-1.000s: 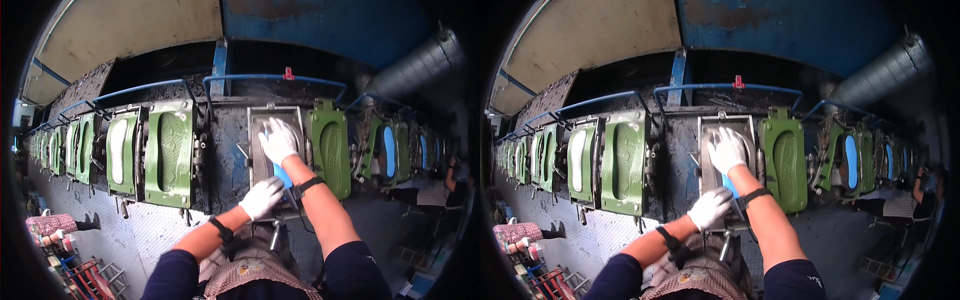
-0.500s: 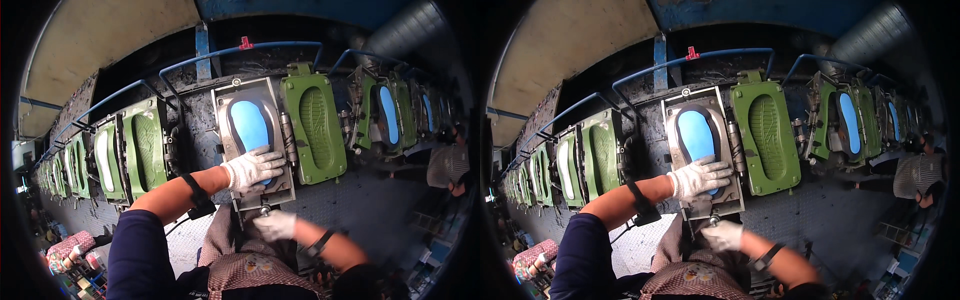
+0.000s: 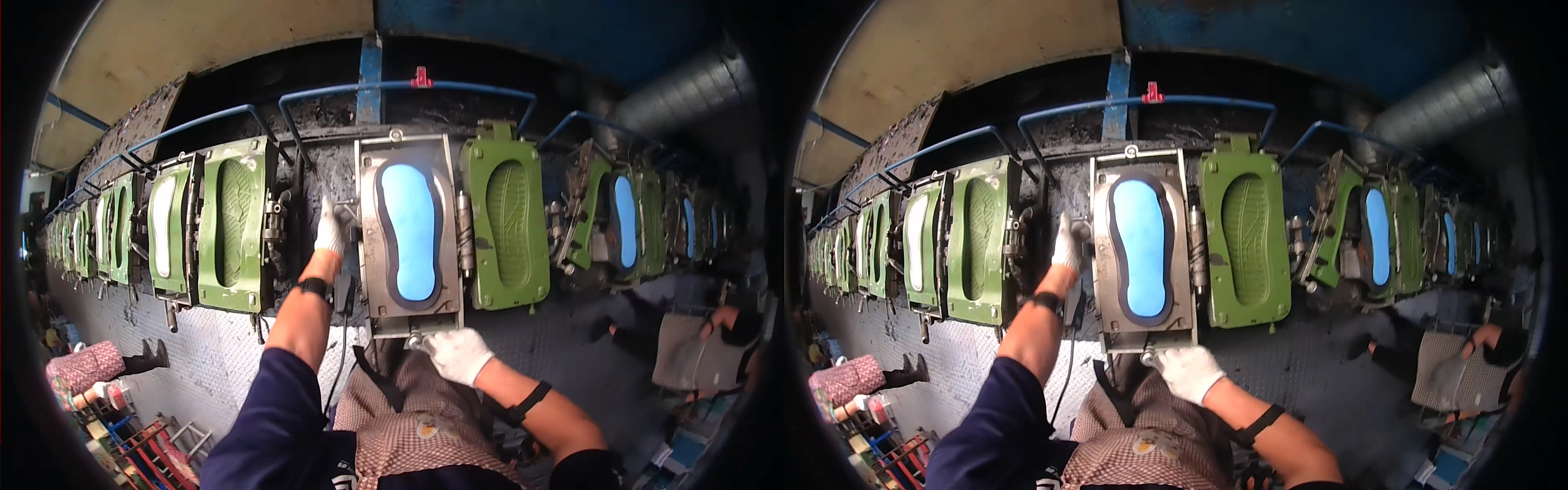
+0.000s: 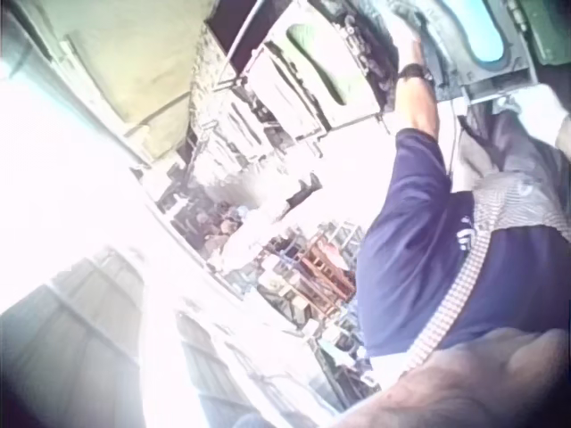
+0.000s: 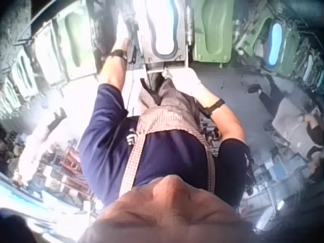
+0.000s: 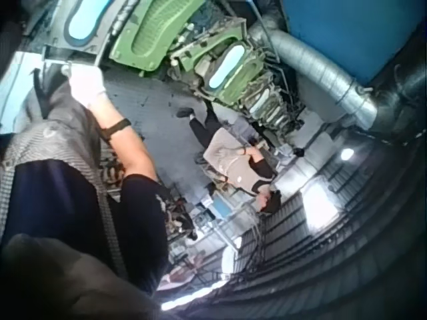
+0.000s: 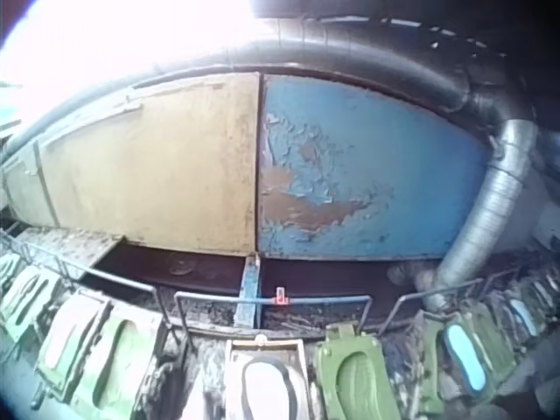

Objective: The worker is operating a shoe sole molding machine, placing insoles and closing the mold.

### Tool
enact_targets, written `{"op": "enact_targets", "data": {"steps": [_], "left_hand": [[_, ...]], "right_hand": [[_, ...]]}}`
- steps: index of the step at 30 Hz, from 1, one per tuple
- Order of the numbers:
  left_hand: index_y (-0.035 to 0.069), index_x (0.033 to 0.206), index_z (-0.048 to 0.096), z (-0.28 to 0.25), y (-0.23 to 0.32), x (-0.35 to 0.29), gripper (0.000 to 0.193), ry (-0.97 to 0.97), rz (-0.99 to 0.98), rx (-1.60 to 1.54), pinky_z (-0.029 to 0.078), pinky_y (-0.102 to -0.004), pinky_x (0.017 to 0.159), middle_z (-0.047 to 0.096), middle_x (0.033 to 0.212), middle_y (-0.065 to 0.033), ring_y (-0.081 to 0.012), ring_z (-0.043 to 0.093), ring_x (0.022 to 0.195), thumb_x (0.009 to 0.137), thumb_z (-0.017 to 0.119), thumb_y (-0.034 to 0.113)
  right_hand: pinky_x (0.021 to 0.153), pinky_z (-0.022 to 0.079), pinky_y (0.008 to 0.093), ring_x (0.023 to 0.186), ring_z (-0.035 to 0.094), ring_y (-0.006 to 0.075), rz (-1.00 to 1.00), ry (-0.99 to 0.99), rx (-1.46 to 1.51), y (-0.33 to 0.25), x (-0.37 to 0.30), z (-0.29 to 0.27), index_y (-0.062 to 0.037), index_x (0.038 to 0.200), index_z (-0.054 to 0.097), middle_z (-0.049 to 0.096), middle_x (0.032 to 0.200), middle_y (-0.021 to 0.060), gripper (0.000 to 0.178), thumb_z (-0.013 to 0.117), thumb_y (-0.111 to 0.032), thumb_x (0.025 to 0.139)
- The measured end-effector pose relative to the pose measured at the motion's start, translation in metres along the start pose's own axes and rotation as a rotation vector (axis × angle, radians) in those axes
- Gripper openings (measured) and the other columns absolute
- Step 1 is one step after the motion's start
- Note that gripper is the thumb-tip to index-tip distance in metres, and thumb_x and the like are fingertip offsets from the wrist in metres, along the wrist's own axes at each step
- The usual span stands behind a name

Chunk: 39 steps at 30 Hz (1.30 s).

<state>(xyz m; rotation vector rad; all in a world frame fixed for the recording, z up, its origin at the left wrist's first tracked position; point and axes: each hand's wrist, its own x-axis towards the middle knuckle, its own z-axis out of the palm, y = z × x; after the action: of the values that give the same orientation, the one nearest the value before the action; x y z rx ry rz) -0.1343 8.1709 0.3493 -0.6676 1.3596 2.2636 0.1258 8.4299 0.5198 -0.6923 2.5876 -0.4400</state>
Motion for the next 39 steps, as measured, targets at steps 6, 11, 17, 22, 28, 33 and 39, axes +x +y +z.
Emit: {"op": "enact_targets", "data": {"steps": [6,11,17,22,28,33,39], "left_hand": [[0.002,0.115,0.071,-0.057,-0.058,-0.103,0.060,0.069,-0.209,0.844,0.051,-0.0361,0.083,0.072,0.109,-0.0218,-0.0242,0.068,0.096,0.107,0.044,0.055],[-0.001,0.129,0.065,-0.011,-0.052,-0.100,0.055,0.168,0.407,1.174,0.046,-0.0453,0.105,0.066,0.128,-0.0268,-0.0402,0.060,0.124,0.103,0.053,0.045],[0.007,0.111,0.071,-0.005,-0.083,-0.059,0.034,0.171,0.269,1.154,0.056,-0.0530,0.084,0.070,0.099,-0.0226,-0.0453,0.069,0.092,0.096,0.060,0.035],[0.003,0.148,0.048,0.043,-0.020,-0.092,0.066,-0.133,0.118,1.370,0.043,-0.0411,0.112,0.054,0.146,-0.0256,-0.0379,0.055,0.133,0.097,0.060,0.044],[-0.002,0.151,0.046,0.054,0.004,-0.200,0.055,0.383,0.631,1.078,0.037,-0.0400,0.118,0.052,0.152,-0.0206,-0.0313,0.050,0.140,0.103,0.058,0.023],[-0.001,0.143,0.052,0.297,-0.084,-0.314,0.058,-0.224,0.601,1.026,0.049,-0.0442,0.108,0.054,0.146,-0.0233,-0.0373,0.058,0.131,0.092,0.071,0.021],[-0.003,0.142,0.050,0.468,-0.207,-0.209,0.063,-0.035,0.746,1.230,0.040,-0.0451,0.116,0.048,0.151,-0.0284,-0.0424,0.049,0.138,0.094,0.068,0.035]], "right_hand": [[0.080,0.057,0.0415,0.096,0.069,0.0291,0.109,0.110,0.152,0.003,-0.023,-0.018,-0.0092,0.116,0.067,0.068,0.104,0.0114,0.034,0.060,-0.037,0.097],[0.076,0.059,0.0383,0.084,0.070,0.0255,0.466,0.452,0.545,0.024,-0.086,-0.042,-0.0097,0.115,0.069,0.069,0.104,0.0110,0.025,0.070,-0.023,0.094],[0.085,0.055,0.0468,0.096,0.067,0.0403,0.587,0.645,0.277,0.119,-0.172,-0.061,-0.0073,0.113,0.068,0.069,0.102,0.0168,0.021,0.061,-0.020,0.098],[0.095,0.051,0.0480,0.115,0.060,0.0374,0.806,0.616,-0.155,0.260,-0.223,-0.083,-0.0136,0.122,0.066,0.061,0.123,0.0168,0.028,0.061,-0.021,0.095],[0.115,0.033,0.0479,0.139,0.040,0.0347,0.640,0.549,-0.593,0.410,-0.156,-0.141,-0.0025,0.132,0.063,0.044,0.152,0.0151,0.040,0.059,-0.018,0.095],[0.103,0.046,0.0467,0.129,0.056,0.0325,0.742,-0.039,-0.701,0.423,-0.133,-0.192,-0.0038,0.140,0.055,0.057,0.131,0.0130,0.044,0.053,-0.019,0.099],[0.081,0.060,0.0488,0.094,0.072,0.0411,0.571,0.172,-0.336,0.446,-0.176,-0.184,-0.0066,0.141,0.051,0.062,0.116,0.0246,0.046,0.051,-0.012,0.095]]}}
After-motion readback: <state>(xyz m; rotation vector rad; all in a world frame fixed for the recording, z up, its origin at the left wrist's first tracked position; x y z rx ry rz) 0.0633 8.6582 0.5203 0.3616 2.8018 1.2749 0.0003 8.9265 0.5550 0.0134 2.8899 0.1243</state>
